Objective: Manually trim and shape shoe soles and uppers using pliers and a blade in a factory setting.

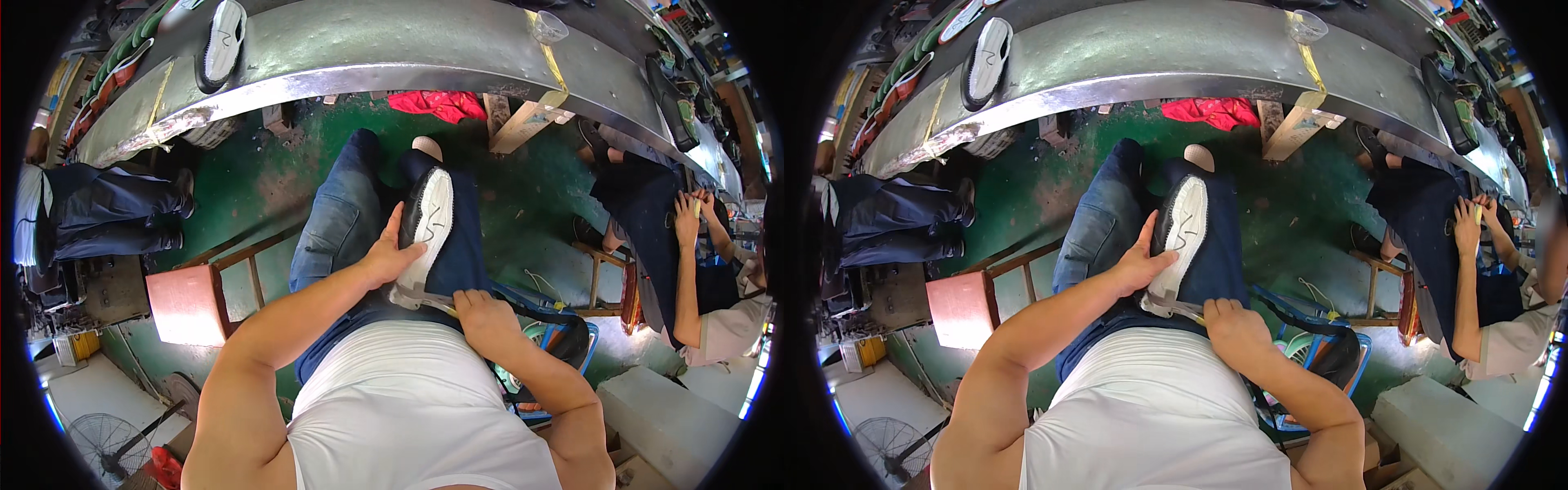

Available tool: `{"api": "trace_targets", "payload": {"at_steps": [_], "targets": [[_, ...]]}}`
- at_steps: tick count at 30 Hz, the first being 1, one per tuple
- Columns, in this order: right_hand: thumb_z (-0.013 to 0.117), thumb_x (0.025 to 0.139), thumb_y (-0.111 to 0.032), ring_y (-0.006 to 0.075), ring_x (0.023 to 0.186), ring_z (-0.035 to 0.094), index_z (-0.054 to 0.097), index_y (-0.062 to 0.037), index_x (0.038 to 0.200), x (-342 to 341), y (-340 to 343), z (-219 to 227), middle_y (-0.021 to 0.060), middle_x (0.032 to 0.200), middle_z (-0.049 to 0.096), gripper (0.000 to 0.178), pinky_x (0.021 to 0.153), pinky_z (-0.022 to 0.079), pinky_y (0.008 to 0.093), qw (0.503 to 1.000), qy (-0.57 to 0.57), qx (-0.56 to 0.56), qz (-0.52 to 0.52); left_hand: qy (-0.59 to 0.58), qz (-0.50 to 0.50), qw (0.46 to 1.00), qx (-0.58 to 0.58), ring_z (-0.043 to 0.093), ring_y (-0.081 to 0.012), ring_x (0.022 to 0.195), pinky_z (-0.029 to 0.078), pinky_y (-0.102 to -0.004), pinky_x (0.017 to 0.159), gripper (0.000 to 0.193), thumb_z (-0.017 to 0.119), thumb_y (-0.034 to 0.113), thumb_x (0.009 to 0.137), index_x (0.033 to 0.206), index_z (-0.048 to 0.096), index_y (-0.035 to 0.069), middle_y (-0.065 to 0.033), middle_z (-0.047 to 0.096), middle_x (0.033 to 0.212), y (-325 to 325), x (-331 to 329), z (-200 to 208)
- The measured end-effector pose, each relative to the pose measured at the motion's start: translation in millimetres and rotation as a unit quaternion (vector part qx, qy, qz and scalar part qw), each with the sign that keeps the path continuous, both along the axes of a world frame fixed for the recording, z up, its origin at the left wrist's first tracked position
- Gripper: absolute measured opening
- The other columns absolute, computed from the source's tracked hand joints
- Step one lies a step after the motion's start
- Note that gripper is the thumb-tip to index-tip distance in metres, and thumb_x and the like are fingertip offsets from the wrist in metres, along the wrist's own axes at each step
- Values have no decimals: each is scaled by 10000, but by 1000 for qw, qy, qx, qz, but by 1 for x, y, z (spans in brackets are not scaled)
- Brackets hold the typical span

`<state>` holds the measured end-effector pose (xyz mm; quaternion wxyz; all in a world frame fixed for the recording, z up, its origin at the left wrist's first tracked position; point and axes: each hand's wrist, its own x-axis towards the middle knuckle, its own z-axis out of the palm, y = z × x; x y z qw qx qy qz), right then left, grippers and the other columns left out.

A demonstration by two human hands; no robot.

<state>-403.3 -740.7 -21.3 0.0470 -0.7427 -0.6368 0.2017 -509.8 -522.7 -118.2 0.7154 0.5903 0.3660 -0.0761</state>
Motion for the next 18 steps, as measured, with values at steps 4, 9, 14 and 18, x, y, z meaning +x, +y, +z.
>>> {"api": "trace_targets", "payload": {"at_steps": [4,9,14,18], "targets": [[607,918,-168,231,755,685,654,-10,1051,19,-13,-21,113,931,704,212,647,562,340,959,223,-167,-45,0,-10,985,173,330,-393,1441,313,-396,1170,1074,720,315,866,1611,-37,158,-255,277,1553,-17,-6,3],[614,966,-251,139,727,667,670,-24,1065,70,-1,-35,61,891,714,254,611,539,301,787,502,-350,-85,-71,-127,983,111,123,-370,1523,185,-377,1218,1043,634,272,941,1578,-174,101,-249,40,1637,-19,-50,-10],[579,997,-268,165,738,671,611,4,1095,58,18,29,103,897,699,291,615,528,316,836,451,-249,-188,-43,-52,996,50,150,-372,1520,215,-378,1210,1070,662,250,926,1582,-174,124,-249,64,1633,-22,-54,1],[534,1009,-272,430,852,660,582,15,1049,15,23,-4,233,954,674,294,791,514,479,915,323,78,-228,-13,-114,971,210,270,-411,1474,294,-382,1182,1140,716,264,881,1582,-174,135,-277,140,1608,-23,-45,11]]}}
